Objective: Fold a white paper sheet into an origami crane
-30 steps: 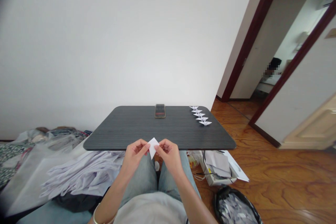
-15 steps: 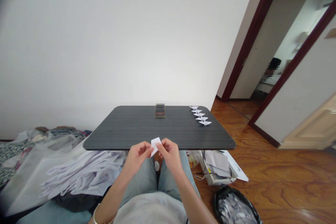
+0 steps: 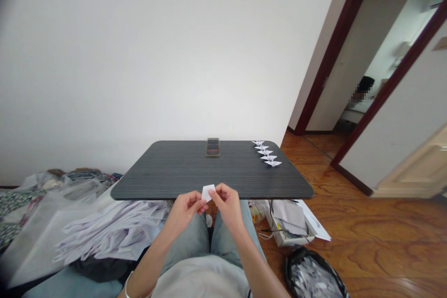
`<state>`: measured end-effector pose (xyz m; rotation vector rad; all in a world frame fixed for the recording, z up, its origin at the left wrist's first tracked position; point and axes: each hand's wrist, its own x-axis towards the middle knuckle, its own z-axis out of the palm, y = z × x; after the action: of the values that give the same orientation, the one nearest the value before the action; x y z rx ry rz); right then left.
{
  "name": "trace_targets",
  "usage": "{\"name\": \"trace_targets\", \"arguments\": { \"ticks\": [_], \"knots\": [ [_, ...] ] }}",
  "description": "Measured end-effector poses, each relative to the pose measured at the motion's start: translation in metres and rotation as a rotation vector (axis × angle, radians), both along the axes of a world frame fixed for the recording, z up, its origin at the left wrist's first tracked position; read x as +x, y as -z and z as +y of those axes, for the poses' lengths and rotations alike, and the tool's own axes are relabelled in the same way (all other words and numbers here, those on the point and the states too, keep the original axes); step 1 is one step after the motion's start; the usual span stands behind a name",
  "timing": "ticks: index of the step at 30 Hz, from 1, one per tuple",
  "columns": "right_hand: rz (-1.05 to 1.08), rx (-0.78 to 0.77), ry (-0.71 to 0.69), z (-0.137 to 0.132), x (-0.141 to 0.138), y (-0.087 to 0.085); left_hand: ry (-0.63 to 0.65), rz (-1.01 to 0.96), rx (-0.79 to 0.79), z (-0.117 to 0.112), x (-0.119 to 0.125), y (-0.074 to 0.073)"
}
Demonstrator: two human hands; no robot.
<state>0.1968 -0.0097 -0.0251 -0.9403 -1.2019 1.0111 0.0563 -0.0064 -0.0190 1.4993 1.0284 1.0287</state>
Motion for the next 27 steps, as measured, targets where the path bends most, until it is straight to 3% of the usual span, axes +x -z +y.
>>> {"name": "trace_targets", "arguments": {
  "ticks": [8, 15, 20, 27],
  "knots": [
    [-0.073, 0.046, 0.049, 0.0012, 0.0015, 0.0030, 0.084, 0.068, 0.019, -0.0025, -0.0020, -0.0069],
    [-0.037, 0.027, -0.002, -0.0015, -0.0034, 0.0035, -0.072, 0.142, 0.159, -0.0008, -0.0005, -0.0047],
    [-0.085, 0.060, 0.009, 0.0006, -0.0018, 0.0046, -0.061, 0.226, 0.190, -0.0006, -0.0028, -0.0037],
    [-0.070, 0.031, -0.025, 0.0023, 0.0020, 0.0035, -0.012, -0.030, 0.153, -0.0045, -0.0006, -0.0062]
  ]
}}
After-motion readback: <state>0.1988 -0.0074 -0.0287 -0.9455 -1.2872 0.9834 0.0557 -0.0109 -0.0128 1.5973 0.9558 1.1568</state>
